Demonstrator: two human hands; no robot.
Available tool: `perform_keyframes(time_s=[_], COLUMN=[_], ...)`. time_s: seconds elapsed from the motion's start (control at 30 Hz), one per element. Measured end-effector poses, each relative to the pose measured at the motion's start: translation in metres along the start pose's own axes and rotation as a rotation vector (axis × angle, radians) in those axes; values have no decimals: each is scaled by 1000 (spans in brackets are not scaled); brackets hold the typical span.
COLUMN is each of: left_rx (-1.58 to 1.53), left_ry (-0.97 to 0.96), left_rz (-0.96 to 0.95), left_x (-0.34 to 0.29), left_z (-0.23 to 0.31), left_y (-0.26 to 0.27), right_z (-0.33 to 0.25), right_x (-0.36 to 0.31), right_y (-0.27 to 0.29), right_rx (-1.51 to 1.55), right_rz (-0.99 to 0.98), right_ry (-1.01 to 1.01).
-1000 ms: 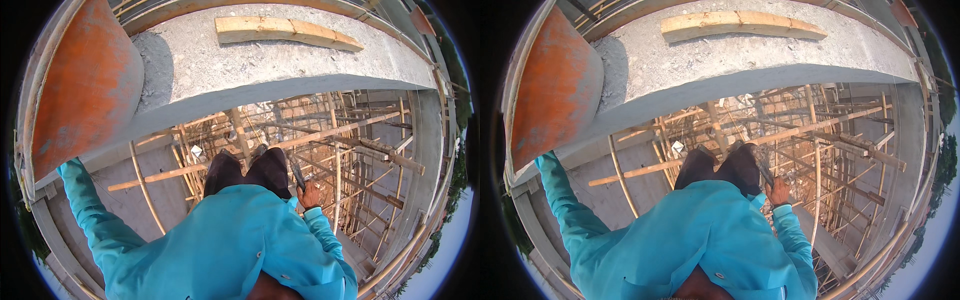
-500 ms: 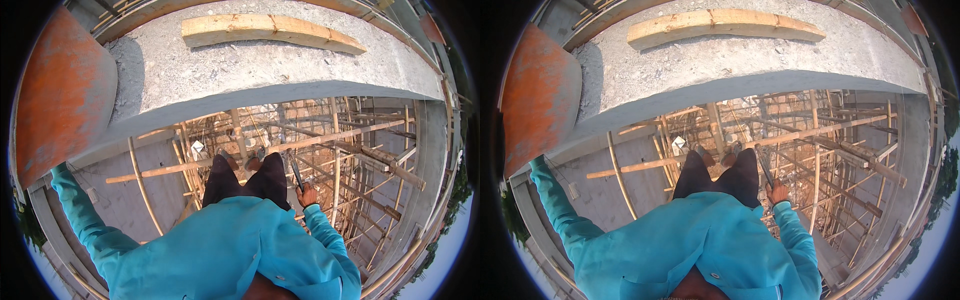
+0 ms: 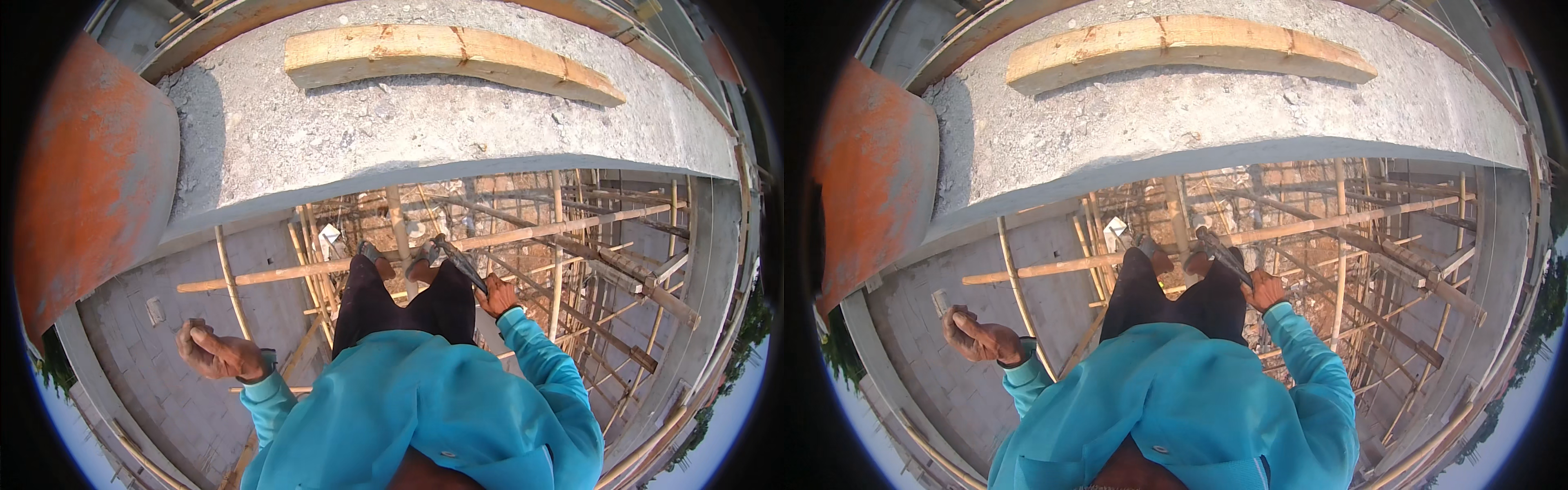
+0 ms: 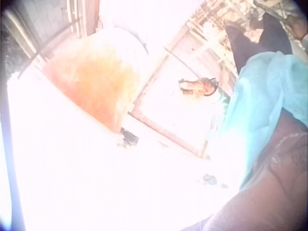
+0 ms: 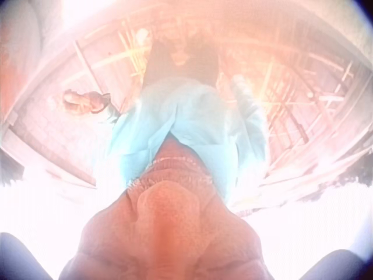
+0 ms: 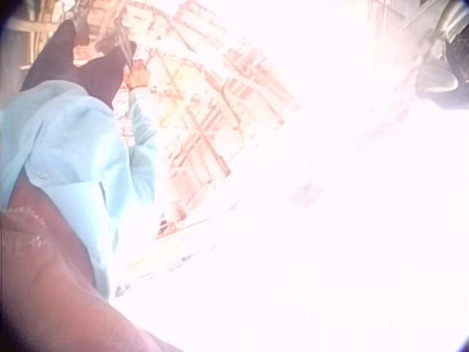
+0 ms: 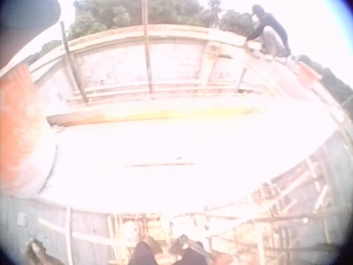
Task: The person secures bamboo poles to a concrete structure using wire and pliers. They wrap wire around the poles and twist it tight to fasten the scaffolding components together.
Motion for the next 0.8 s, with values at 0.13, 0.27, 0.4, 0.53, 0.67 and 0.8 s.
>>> perform_keyframes(time_s=[0.13,0.27,0.4,0.53,0.67,0.8], left_rx=[-285,-797,-1440,-1248,-982,-878], left_ry=[421,1426,1691,1953,1621,1128], left_rz=[-572,-1160,-1240,-1187,-666,-658], left_x=[-152,-343,-428,-395,-385,-395], left_z=[45,30,49,94,16,-67], left_y=[-92,-181,-256,-300,-334,-354], right_z=[-52,-110,-152,-163,-146,-139], right_x=[23,26,21,17,6,1], right_y=[11,36,54,36,-5,11], right_rx=[96,259,330,285,255,345], right_rz=[-2,87,126,28,-164,-136], right_ry=[112,328,504,651,621,575])
Point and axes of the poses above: each hand's wrist, its own x-axis towards the middle knuckle, its own y-axis out of the back of the hand, z = x × y, the point moved 10 cm from there along x, towards the middle knuckle, and after that the axes turned 13 degrees about -y, right-handed, at the moved point
